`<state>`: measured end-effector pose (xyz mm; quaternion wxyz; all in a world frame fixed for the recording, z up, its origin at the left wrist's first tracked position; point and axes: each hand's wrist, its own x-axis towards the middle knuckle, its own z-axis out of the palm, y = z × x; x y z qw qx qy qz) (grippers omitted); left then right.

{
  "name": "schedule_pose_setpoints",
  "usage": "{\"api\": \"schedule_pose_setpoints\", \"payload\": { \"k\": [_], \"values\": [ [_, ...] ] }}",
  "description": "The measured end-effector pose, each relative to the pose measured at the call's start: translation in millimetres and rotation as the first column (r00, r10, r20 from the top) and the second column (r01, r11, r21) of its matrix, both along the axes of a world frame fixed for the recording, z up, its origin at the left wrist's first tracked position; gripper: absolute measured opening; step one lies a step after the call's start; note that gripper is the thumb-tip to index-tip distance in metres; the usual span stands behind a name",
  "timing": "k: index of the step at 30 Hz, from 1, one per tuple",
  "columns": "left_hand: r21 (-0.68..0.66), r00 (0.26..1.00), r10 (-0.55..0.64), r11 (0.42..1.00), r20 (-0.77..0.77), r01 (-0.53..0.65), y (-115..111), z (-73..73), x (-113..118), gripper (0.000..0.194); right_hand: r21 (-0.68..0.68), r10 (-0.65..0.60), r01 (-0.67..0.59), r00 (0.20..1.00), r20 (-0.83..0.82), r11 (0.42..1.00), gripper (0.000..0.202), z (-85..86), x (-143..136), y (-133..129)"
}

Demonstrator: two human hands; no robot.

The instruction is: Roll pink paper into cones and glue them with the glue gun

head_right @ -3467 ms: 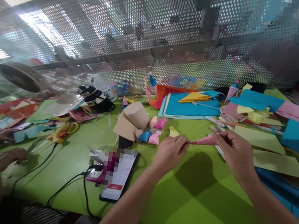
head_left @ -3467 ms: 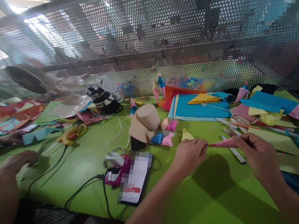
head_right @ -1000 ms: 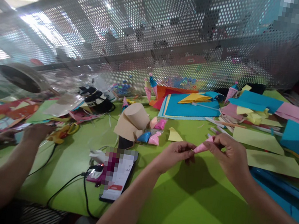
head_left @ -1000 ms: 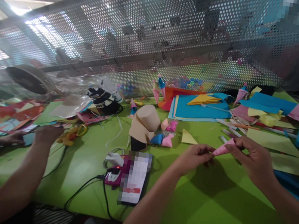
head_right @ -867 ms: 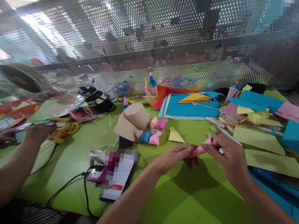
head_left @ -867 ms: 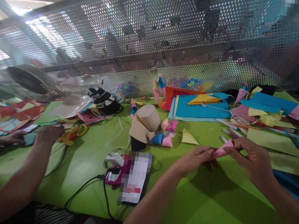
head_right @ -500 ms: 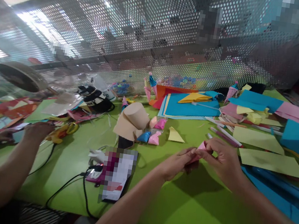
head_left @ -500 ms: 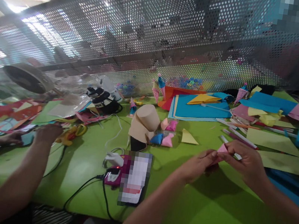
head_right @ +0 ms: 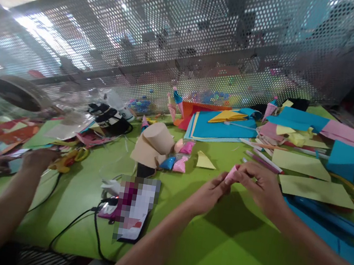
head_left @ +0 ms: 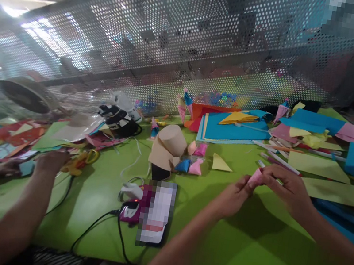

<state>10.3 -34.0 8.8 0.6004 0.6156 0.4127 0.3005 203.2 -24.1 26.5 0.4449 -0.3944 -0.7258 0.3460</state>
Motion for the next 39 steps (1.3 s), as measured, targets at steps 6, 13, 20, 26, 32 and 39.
{"api": "schedule_pose_setpoints", "payload": {
  "k": [6,13,20,26,32,39],
  "values": [
    [0.054,0.999,0.030,0.998,-0.030,-0.028,3.2,-0.2,-5.4,0.042,0.025,-0.030,0.029,0.998,0.049,0.999,0.021,4.1,0.3,4.5],
    [0.041,0.997,-0.042,0.998,-0.061,0.044,5.2,4.4,-11.3,0.046,0.079,0.018,-0.027,0.994,0.111,0.996,0.026,-1.4,3.7,12.8],
    [0.101,0.997,-0.049,0.993,-0.065,0.056,4.2,8.0,-12.2,0.042,0.071,0.019,-0.027,0.994,0.107,0.997,0.030,2.6,4.2,12.0],
    [0.259,0.974,0.065,0.966,-0.216,-0.007,3.6,5.1,-7.6,0.038,0.105,-0.012,0.004,0.997,0.082,0.994,0.015,2.1,2.2,7.7],
    [0.363,0.890,0.153,0.932,-0.429,0.016,1.3,6.4,-4.3,0.041,0.135,-0.095,0.086,0.993,0.064,0.987,0.010,-1.9,-0.3,6.6],
    [0.123,0.992,0.110,0.987,-0.065,-0.101,11.7,7.2,-16.2,0.048,0.092,-0.142,0.140,0.990,0.013,0.986,0.016,7.0,5.2,8.5]
  ]
}}
